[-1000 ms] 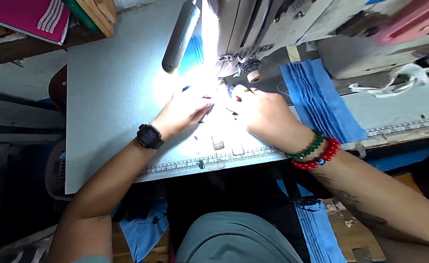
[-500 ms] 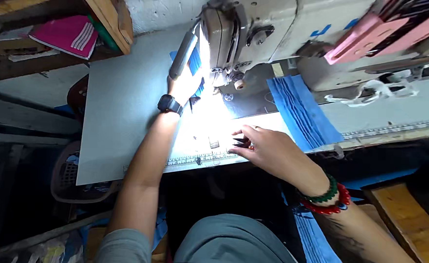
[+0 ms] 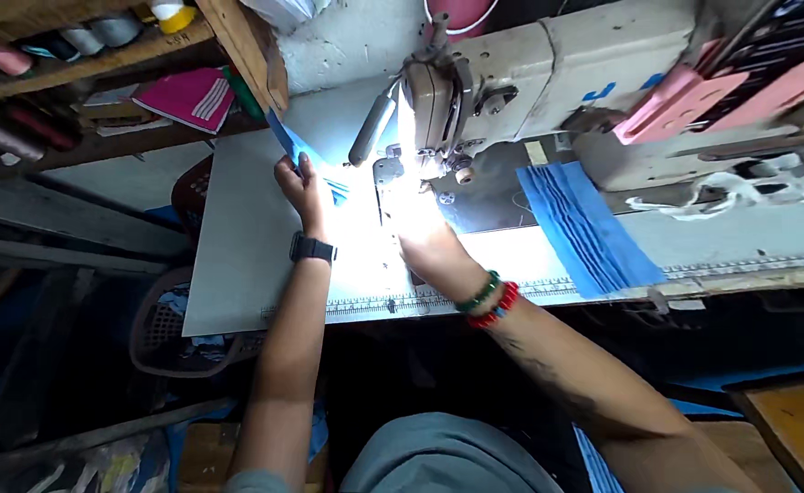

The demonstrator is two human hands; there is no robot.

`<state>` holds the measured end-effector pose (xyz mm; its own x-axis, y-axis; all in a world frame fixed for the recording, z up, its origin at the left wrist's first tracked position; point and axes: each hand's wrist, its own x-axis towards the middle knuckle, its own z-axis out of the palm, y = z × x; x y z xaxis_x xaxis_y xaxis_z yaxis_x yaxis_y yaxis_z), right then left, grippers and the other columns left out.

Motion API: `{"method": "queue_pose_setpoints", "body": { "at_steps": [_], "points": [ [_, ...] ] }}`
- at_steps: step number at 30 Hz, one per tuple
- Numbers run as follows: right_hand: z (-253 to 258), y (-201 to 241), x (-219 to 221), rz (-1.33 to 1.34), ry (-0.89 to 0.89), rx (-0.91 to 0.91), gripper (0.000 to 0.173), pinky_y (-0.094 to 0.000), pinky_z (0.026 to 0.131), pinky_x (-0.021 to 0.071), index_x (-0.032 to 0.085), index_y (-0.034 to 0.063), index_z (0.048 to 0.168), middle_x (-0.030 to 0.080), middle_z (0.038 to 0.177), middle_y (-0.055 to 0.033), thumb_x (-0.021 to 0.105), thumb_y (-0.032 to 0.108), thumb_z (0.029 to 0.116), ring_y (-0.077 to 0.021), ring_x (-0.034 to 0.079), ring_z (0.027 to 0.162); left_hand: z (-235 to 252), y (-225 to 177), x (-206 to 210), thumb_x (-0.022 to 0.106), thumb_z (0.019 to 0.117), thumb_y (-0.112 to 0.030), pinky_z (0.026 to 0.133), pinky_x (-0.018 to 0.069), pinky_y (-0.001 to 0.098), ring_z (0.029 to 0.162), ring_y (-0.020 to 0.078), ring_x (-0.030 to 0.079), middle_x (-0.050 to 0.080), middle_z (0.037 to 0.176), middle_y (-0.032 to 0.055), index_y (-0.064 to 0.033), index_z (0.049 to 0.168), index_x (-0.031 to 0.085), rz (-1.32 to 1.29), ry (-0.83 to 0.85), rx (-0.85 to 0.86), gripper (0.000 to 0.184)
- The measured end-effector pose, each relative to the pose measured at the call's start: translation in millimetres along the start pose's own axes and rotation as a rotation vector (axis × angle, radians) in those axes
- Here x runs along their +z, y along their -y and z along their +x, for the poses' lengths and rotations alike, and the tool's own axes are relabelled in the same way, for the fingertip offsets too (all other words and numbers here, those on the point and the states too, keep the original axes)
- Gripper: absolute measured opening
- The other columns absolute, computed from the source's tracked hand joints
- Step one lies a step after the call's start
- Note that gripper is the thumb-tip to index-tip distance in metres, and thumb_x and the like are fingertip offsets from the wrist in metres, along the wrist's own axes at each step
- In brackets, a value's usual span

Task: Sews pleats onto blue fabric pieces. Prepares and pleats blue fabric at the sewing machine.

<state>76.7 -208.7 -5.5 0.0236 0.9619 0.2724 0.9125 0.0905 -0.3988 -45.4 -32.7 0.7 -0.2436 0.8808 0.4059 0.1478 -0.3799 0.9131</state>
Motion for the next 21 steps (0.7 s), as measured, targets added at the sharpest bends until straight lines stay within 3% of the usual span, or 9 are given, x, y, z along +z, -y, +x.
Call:
{"method": "queue_pose_setpoints", "body": {
  "at_steps": [2, 5, 8, 11, 12, 14, 17, 19, 21],
  "points": [
    [17, 6, 9, 0.156, -0.023, 0.045, 0.026, -0.0587, 0.076, 0.0532, 0.067, -0.0002, 0.122, 0.068, 0.1, -0.0233, 0.056, 0.015, 0.1044, -0.0411, 0.067, 0.091, -14, -3, -10, 0.048, 0.1072, -0.016, 0.095, 0.0519, 0.0315, 0.103, 0.0168, 0.062, 0.06, 0.112, 0.0165, 0.007, 0.128, 0.05, -0.038, 0.01, -0.008, 0.032],
    [44, 11, 20, 0.188, -0.122, 0.036, 0.04, -0.0583, 0.083, 0.0525, 0.057, 0.0046, 0.143, 0.067, 0.115, -0.0242, 0.049, 0.016, 0.1061, -0.0413, 0.066, 0.104, -22, -2, -19, 0.046, 0.1083, -0.017, 0.095, 0.053, 0.0321, 0.102, 0.0155, 0.063, 0.06, 0.11, 0.0147, 0.0055, 0.129, 0.049, -0.108, -0.015, -0.054, 0.03],
    [29, 5, 17, 0.365, -0.056, 0.073, 0.038, -0.0577, 0.091, 0.0508, 0.06, 0.0062, 0.139, 0.066, 0.124, -0.0214, 0.054, 0.024, 0.1059, -0.0377, 0.064, 0.112, -24, -15, -36, 0.043, 0.1097, -0.017, 0.094, 0.055, 0.0347, 0.105, 0.0165, 0.064, 0.061, 0.117, 0.0138, 0.0029, 0.135, 0.045, -0.293, -0.011, -0.192, 0.032],
    [21, 7, 3, 0.631, -0.012, 0.139, 0.039, -0.0519, 0.086, 0.0532, 0.067, 0.0104, 0.13, 0.07, 0.115, -0.0146, 0.054, 0.039, 0.1069, -0.0298, 0.067, 0.101, -47, -32, -63, 0.039, 0.1117, -0.029, 0.102, 0.0527, 0.0377, 0.12, 0.0166, 0.062, 0.06, 0.134, 0.0085, -0.0076, 0.144, 0.043, -0.46, 0.185, -0.357, 0.039],
    [21, 8, 6, 0.703, -0.025, 0.144, 0.038, -0.048, 0.078, 0.0532, 0.067, 0.0099, 0.122, 0.069, 0.104, -0.013, 0.055, 0.042, 0.106, -0.0265, 0.066, 0.09, -57, -35, -70, 0.039, 0.1116, -0.032, 0.104, 0.0518, 0.0384, 0.123, 0.0164, 0.06, 0.059, 0.137, 0.0068, -0.01, 0.145, 0.044, -0.487, 0.233, -0.382, 0.04],
    [23, 11, 14, 0.832, -0.036, 0.124, 0.032, -0.0406, 0.074, 0.0557, 0.07, 0.0112, 0.121, 0.071, 0.098, -0.0096, 0.062, 0.037, 0.103, -0.0196, 0.066, 0.082, -74, -38, -74, 0.04, 0.1113, -0.029, 0.104, 0.0528, 0.0404, 0.122, 0.018, 0.062, 0.063, 0.133, 0.0067, -0.0097, 0.141, 0.049, -0.56, 0.242, -0.395, 0.037],
    [37, 26, 16, 0.923, -0.151, 0.039, 0.015, -0.0324, 0.061, 0.0526, 0.07, 0.0047, 0.1, 0.067, 0.08, -0.0063, 0.068, 0.02, 0.0974, -0.0127, 0.061, 0.067, -103, -42, -75, 0.037, 0.1103, -0.014, 0.101, 0.0546, 0.0403, 0.114, 0.0186, 0.066, 0.065, 0.122, 0.0085, -0.0025, 0.135, 0.049, -0.605, 0.194, -0.365, 0.03],
    [37, 33, 2, 0.927, -0.153, -0.008, 0.018, -0.0321, 0.07, 0.058, 0.071, 0.0004, 0.108, 0.071, 0.087, -0.0076, 0.067, 0.016, 0.0989, -0.0117, 0.067, 0.075, -124, -42, -85, 0.039, 0.1082, -0.008, 0.1, 0.0549, 0.0354, 0.11, 0.0136, 0.065, 0.064, 0.119, 0.0068, 0.0032, 0.136, 0.044, -0.511, 0.205, -0.313, 0.03],
    [30, 36, -15, 0.84, -0.13, -0.1, 0.019, -0.0355, 0.068, 0.0557, 0.066, -0.0007, 0.111, 0.067, 0.084, -0.0102, 0.061, 0.016, 0.1026, -0.0159, 0.065, 0.074, -142, -40, -100, 0.047, 0.1041, -0.006, 0.1, 0.0544, 0.0317, 0.114, 0.0097, 0.063, 0.059, 0.124, 0.0058, 0.0053, 0.138, 0.039, -0.388, 0.259, -0.22, 0.036]
  ]
}}
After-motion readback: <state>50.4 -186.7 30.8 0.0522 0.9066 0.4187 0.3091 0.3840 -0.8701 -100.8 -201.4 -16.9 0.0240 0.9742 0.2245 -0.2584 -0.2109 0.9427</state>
